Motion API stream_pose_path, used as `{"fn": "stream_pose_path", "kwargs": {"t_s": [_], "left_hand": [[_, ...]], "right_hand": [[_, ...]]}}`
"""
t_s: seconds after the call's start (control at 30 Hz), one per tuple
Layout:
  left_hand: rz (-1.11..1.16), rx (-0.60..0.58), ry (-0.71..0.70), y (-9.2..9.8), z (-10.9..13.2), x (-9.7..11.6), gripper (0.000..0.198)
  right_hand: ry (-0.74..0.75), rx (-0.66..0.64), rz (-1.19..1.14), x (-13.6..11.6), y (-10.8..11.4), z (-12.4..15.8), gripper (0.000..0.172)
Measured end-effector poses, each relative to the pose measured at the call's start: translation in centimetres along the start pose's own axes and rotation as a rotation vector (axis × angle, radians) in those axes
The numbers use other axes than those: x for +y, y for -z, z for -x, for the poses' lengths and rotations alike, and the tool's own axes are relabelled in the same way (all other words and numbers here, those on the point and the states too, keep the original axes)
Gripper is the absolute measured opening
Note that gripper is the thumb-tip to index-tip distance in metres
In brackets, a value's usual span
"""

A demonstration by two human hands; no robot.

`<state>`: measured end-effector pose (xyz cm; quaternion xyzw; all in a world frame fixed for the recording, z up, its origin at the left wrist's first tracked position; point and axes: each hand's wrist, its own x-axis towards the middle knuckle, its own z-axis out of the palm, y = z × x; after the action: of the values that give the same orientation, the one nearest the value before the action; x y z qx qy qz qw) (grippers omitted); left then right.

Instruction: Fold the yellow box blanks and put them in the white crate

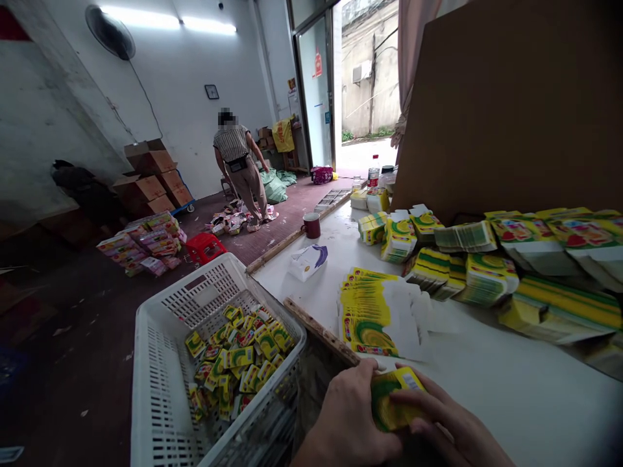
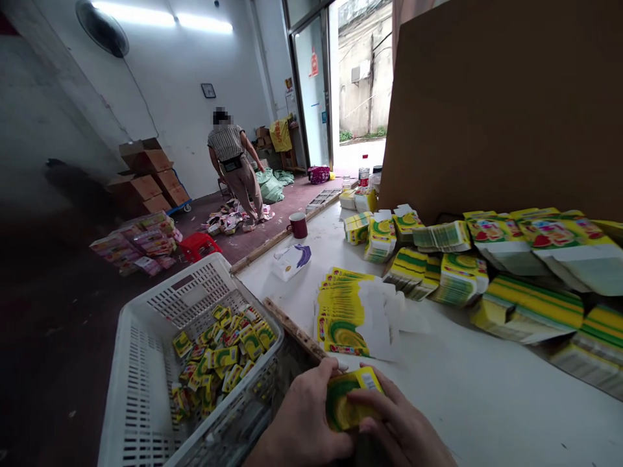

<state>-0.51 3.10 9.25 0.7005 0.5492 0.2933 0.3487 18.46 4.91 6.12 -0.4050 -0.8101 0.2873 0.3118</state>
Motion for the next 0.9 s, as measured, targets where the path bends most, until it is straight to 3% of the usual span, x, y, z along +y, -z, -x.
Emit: {"fn": "stream_pose_path", "kwargs": {"t_s": [0.13, 0.33, 0.43, 0.53, 0.6, 0.73, 0.9], "left_hand": [[-0.011, 0.0, -0.018, 0.1, 0.1, -0.3, 0.056], [0.054, -0.037, 0.002, 0.4, 0.1, 0.5, 0.058], [0.008, -0.003, -0.016, 0.3, 0.2, 1.0, 0.053], [-0.081, 0.027, -0.019, 0.0, 0.2, 1.0, 0.055], [-0.102, 0.022, -0.019, -0.2, 0.2, 0.9, 0.063], [-0.101, 0.035, -0.047, -1.1, 0.3, 0.4, 0.073], [-0.149, 0.057, -0.058, -2.4, 0.4, -0.2, 0.077]], "right_hand": [[-0.027, 0.081, -0.007, 0.1, -0.8, 0.2, 0.029], [-0.022, -0.14, -0.074, -1.0, 1.3, 0.4, 0.024], [-0.034, -0.004, -0.041, -0.1, -0.3, 1.1, 0.028], [-0.087, 0.191, -0.054, 1.1, -2.6, 1.9, 0.052], [-0.156, 0.205, -0.104, 1.3, -2.9, 2.1, 0.063], [-0.304, 0.149, -0.19, 0.4, -1.3, 1.5, 0.057], [-0.49, 0.221, -0.048, -0.3, -1.2, 0.6, 0.07]]}}
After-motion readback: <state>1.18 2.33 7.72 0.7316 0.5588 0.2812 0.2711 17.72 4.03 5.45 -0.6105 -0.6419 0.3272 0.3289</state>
